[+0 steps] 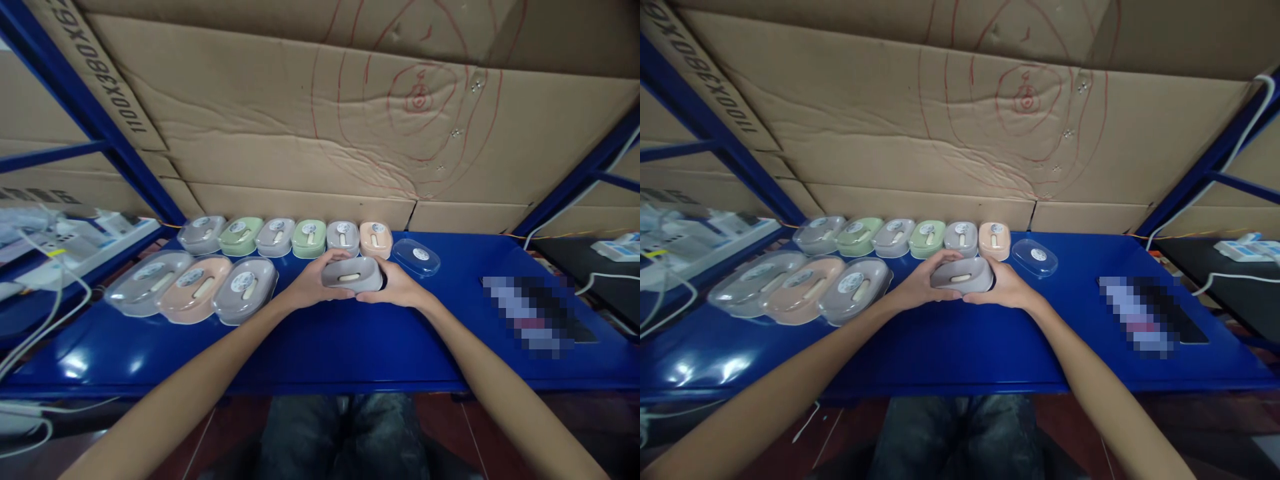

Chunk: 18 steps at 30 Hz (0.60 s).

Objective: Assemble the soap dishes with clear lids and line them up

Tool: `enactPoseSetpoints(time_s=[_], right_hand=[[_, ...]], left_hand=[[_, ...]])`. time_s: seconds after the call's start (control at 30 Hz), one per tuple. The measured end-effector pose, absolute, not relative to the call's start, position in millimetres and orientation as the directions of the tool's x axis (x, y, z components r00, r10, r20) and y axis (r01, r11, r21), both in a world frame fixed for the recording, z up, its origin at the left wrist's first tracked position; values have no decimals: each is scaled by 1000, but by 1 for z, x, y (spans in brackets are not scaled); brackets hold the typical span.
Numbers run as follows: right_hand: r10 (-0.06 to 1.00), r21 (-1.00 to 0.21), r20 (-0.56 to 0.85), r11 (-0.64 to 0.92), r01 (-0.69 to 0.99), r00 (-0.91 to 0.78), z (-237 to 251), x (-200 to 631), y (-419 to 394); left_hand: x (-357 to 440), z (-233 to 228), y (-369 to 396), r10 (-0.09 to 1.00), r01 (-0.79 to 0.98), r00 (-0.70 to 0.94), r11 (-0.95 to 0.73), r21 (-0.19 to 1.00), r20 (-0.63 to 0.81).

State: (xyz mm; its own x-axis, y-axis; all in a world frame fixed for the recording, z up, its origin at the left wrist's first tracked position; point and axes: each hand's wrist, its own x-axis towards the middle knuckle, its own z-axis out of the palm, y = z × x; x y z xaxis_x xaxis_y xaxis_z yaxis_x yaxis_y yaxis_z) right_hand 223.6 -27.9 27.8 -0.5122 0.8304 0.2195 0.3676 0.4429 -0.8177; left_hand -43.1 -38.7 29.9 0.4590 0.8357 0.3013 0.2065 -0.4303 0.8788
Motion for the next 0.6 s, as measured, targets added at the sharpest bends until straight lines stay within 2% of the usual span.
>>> enactPoseSetpoints(time_s=[0.13, 0.23, 0.4, 0.5, 0.6], right_hand=[[829, -814, 219, 446, 372, -515, 25, 225, -27], [832, -781, 191, 451, 433, -521, 25, 224, -29], [763, -617, 256, 602, 507, -594, 33, 224, -31], [725, -503, 231, 660, 559, -649, 39, 234, -28], [742, -407, 184, 655, 637, -645, 44, 247, -25]], left_hand=[[-45, 27, -36, 859, 162, 421, -387, 908, 291], [-47, 28, -33, 903, 78, 307, -340, 937, 301], [-45, 29, -33, 949, -45, 147, -275, 960, 279], [-42, 29, -32, 975, -118, 45, -211, 970, 218], [-41, 32, -31, 993, -250, 39, -95, 964, 108]])
